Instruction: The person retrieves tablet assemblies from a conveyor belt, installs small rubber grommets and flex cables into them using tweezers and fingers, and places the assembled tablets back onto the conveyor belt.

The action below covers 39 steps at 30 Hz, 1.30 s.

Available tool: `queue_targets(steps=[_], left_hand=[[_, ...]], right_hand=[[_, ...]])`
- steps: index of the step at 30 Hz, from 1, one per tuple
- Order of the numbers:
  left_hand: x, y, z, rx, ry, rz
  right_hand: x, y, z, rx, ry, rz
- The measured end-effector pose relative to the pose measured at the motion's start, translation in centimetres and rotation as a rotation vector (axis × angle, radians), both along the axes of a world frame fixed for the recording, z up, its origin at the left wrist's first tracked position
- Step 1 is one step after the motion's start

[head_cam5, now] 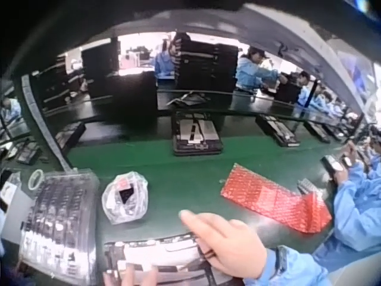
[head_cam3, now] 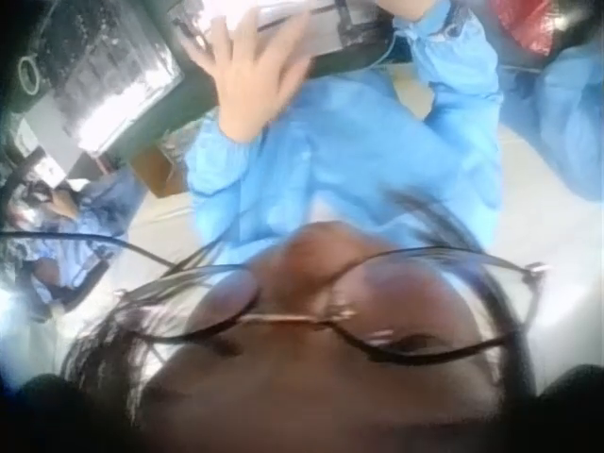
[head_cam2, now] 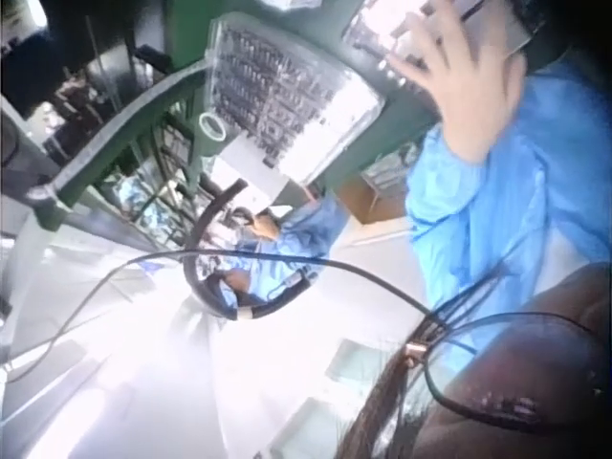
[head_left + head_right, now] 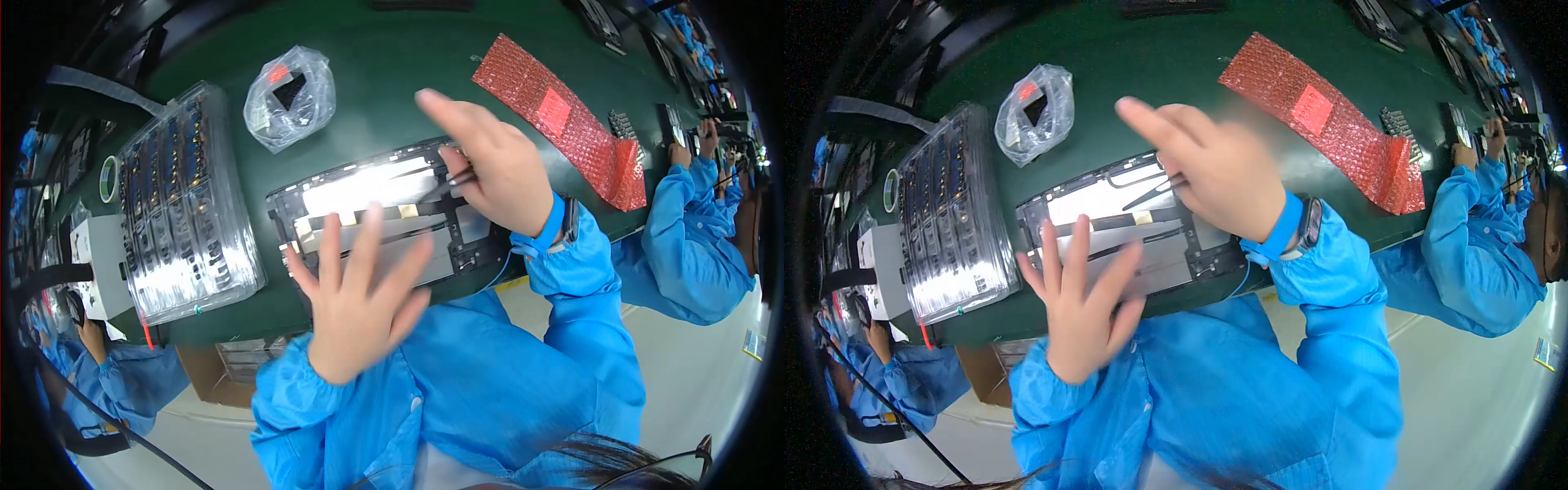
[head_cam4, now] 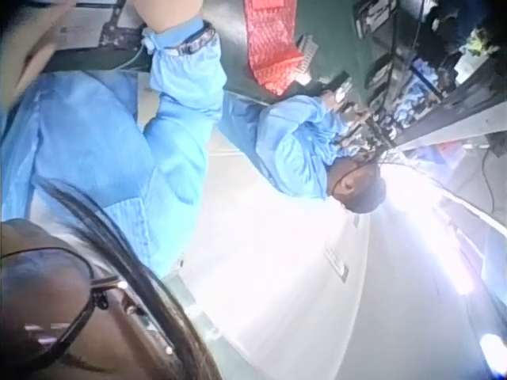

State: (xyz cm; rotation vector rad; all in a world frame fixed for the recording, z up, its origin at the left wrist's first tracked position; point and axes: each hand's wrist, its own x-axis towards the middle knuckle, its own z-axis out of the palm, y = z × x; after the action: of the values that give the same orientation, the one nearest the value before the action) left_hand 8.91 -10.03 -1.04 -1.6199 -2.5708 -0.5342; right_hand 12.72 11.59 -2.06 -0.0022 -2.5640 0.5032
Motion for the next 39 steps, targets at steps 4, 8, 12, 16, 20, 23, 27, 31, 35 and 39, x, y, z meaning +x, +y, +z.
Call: queue_targets(steps=[4,8,12,16,20,23,27,31,35,39], left_hand=[[2.8,-5.9,-3.8,0.503,-1.973,-0.176],[3.8,-6.2,-5.5,0.531,-2.576,0.232],[4.7,-6.1,-6.0,0.673,-2.504,0.229],[5.5,-6.2,-7.5,0.846,-2.520,0.142],[5.6,-6.2,-7.6,0.907,-2.504,0.147],[5.7,-6.1,-7.5,0.917,-2.528,0.241],[5.7,-6.0,-7.7,0.917,-2.547,0.281],[5.8,-5.9,-7.3,0.874,-2.460,0.246],[5.8,-2.8,-4.9,0.945,-2.103,0.329],[5.9,-0.5,-2.2,1.246,-1.892,0.421]], right_hand=[[-1.7,-1.8,-1.5,0.231,-0.245,0.154],[-2.0,-2.4,-2.0,0.309,-0.310,0.185],[-2.9,-2.4,-2.1,-0.004,-0.332,0.192],[-0.6,-4.6,-2.1,-0.015,-0.389,0.466],[-0.8,-3.6,-0.4,-0.055,-0.219,0.334],[-0.6,-2.6,-0.2,0.045,-0.213,0.195],[-0.4,-2.3,-2.1,0.073,-0.298,0.216],[-0.2,-2.5,-2.6,0.213,-0.286,0.223],[-0.9,-2.2,-1.6,0.054,-0.371,0.192],[-1.2,-2.1,0.1,0.003,-0.311,0.236]])
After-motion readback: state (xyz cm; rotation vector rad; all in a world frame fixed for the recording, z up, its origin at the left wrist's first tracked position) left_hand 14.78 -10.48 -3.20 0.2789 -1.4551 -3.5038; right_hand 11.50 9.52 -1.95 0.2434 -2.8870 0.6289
